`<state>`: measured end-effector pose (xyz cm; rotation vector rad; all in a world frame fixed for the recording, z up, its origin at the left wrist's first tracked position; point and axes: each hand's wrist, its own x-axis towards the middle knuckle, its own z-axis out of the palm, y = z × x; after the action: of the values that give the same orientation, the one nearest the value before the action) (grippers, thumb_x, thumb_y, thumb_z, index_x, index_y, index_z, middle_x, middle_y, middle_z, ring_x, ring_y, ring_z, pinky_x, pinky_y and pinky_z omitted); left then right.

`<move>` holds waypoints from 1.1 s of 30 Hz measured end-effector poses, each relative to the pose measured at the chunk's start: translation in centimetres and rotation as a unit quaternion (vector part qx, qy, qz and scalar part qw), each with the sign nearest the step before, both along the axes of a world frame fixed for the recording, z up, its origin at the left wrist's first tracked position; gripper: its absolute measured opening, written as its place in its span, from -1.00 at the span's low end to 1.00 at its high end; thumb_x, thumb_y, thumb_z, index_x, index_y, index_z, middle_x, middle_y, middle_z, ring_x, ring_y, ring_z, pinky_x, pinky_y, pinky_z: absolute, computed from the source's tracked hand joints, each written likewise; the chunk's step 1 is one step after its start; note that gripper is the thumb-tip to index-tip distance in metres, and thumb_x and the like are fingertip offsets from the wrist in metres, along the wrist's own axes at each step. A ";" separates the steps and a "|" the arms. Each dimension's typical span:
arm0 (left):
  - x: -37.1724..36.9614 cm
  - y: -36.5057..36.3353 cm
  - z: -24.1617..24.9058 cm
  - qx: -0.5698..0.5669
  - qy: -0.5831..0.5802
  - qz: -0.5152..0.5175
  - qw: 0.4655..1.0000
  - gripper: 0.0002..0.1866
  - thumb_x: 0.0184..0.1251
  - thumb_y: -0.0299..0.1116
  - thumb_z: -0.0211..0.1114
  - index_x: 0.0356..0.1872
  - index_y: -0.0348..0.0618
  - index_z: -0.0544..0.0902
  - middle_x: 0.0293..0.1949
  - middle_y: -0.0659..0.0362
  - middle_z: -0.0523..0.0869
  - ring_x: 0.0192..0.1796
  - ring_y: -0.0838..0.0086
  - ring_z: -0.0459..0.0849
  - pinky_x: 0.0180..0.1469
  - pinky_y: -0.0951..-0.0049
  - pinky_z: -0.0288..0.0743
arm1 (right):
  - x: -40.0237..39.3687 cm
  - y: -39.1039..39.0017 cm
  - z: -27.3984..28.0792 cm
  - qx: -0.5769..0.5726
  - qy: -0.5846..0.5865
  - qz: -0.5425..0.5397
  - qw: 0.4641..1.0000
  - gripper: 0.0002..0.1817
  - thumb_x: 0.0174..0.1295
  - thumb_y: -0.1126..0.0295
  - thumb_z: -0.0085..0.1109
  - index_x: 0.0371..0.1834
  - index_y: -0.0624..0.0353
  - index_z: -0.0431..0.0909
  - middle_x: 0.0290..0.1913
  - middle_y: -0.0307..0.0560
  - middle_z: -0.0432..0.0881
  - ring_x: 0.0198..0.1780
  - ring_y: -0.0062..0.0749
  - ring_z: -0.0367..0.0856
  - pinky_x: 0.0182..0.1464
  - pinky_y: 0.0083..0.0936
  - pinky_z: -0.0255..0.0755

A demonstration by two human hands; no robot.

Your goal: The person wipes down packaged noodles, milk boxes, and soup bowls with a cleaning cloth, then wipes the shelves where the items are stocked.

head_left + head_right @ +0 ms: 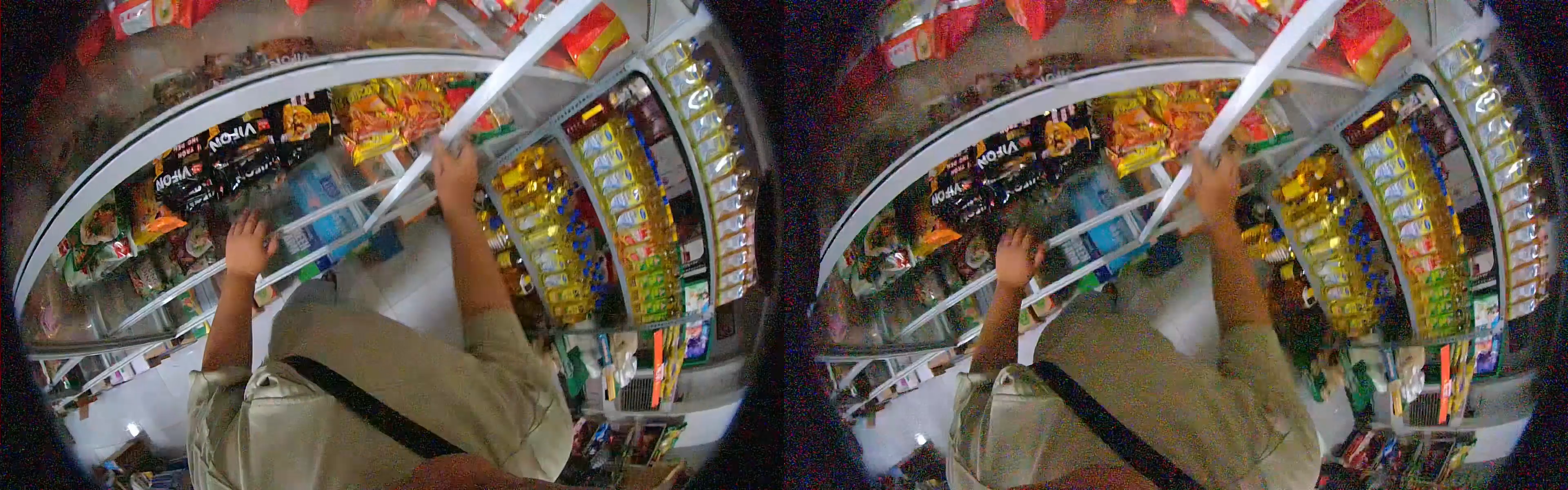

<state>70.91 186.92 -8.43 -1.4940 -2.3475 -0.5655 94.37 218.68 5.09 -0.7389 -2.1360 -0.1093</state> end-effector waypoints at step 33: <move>-0.1 0.3 -0.3 0.032 -0.013 0.007 0.999 -0.60 -0.08 -0.15 0.18 -0.20 -0.13 0.49 -0.03 0.02 0.48 0.07 0.07 0.40 0.02 0.05 0.31 | -5.0 4.6 45.6 0.277 0.295 -0.001 0.914 -0.70 -0.05 0.45 0.08 -0.19 0.24 0.47 -0.30 0.16 0.53 -0.23 -0.01 0.50 -0.18 -0.31 0.35</move>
<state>70.79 187.19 -8.75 -1.4502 -2.3331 -0.6547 89.38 223.29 50.64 -0.3673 -1.4200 -0.4205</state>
